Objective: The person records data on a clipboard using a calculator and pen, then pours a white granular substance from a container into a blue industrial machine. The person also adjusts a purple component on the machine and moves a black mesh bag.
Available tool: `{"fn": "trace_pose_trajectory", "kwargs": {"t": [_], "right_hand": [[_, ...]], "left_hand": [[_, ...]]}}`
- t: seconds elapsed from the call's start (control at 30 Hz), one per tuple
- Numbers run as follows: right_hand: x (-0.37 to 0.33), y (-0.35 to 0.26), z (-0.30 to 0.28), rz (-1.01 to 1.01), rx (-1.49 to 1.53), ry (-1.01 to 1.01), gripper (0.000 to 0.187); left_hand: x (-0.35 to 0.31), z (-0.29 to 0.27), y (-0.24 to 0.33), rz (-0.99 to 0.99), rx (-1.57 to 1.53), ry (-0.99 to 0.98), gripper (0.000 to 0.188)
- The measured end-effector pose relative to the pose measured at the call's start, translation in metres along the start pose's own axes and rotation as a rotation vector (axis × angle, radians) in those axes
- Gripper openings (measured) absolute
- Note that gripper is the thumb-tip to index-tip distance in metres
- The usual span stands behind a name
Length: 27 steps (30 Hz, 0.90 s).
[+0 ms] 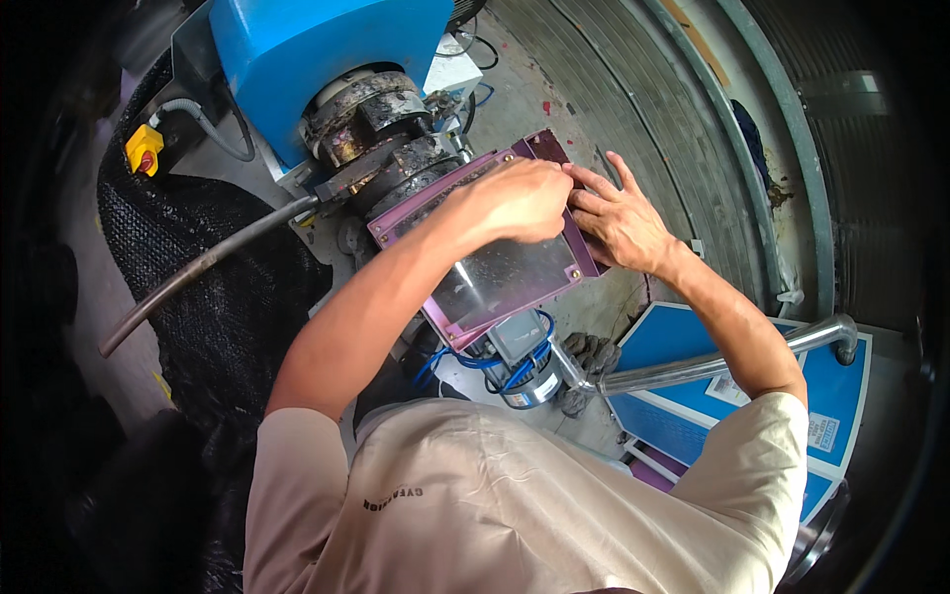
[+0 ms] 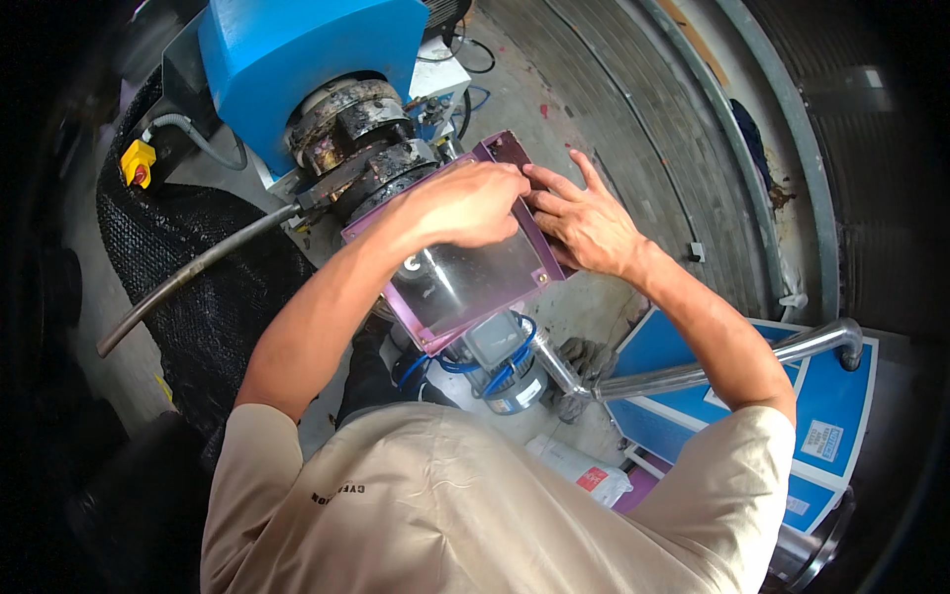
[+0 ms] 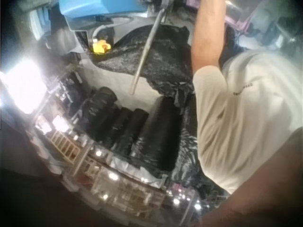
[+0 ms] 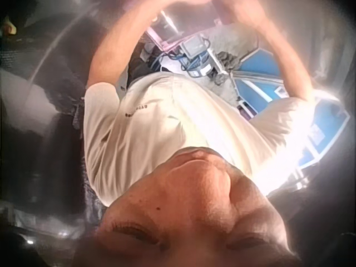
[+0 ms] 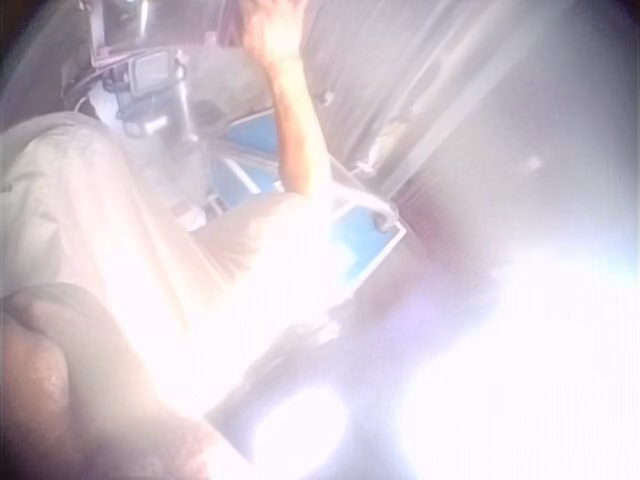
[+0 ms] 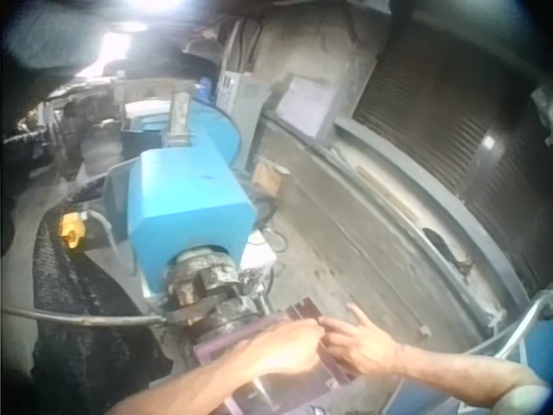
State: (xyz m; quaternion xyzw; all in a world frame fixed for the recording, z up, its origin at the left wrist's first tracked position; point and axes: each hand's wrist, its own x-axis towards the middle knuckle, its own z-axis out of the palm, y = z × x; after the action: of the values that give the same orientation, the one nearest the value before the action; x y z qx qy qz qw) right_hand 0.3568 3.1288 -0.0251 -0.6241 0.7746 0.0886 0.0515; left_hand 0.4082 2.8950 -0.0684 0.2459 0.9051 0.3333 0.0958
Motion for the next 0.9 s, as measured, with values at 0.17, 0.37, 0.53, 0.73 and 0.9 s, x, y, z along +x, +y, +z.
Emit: {"fn": "trace_pose_trajectory", "kwargs": {"t": [0.17, 0.37, 0.53, 0.73, 0.9], "right_hand": [[-0.004, 0.000, 0.004, 0.016, 0.018, 0.001, 0.038], [-0.005, 0.002, 0.005, 0.019, 0.028, 0.010, 0.043], [-0.008, 0.002, 0.004, 0.023, 0.059, 0.016, 0.045], [-0.009, 0.000, 0.000, 0.031, 0.071, 0.023, 0.044], [-0.009, 0.001, 0.003, 0.026, 0.070, 0.068, 0.040]], "left_hand": [[0.042, -0.037, 0.013, -0.202, -0.033, -0.477, 0.043], [0.047, -0.048, 0.020, -0.251, 0.035, -0.502, 0.044], [0.002, -0.085, 0.018, -0.131, -0.012, -0.177, 0.043], [-0.084, -0.127, -0.007, 0.001, -0.131, 0.244, 0.045], [-0.162, -0.133, -0.001, -0.066, -0.255, 0.305, 0.046]]}}
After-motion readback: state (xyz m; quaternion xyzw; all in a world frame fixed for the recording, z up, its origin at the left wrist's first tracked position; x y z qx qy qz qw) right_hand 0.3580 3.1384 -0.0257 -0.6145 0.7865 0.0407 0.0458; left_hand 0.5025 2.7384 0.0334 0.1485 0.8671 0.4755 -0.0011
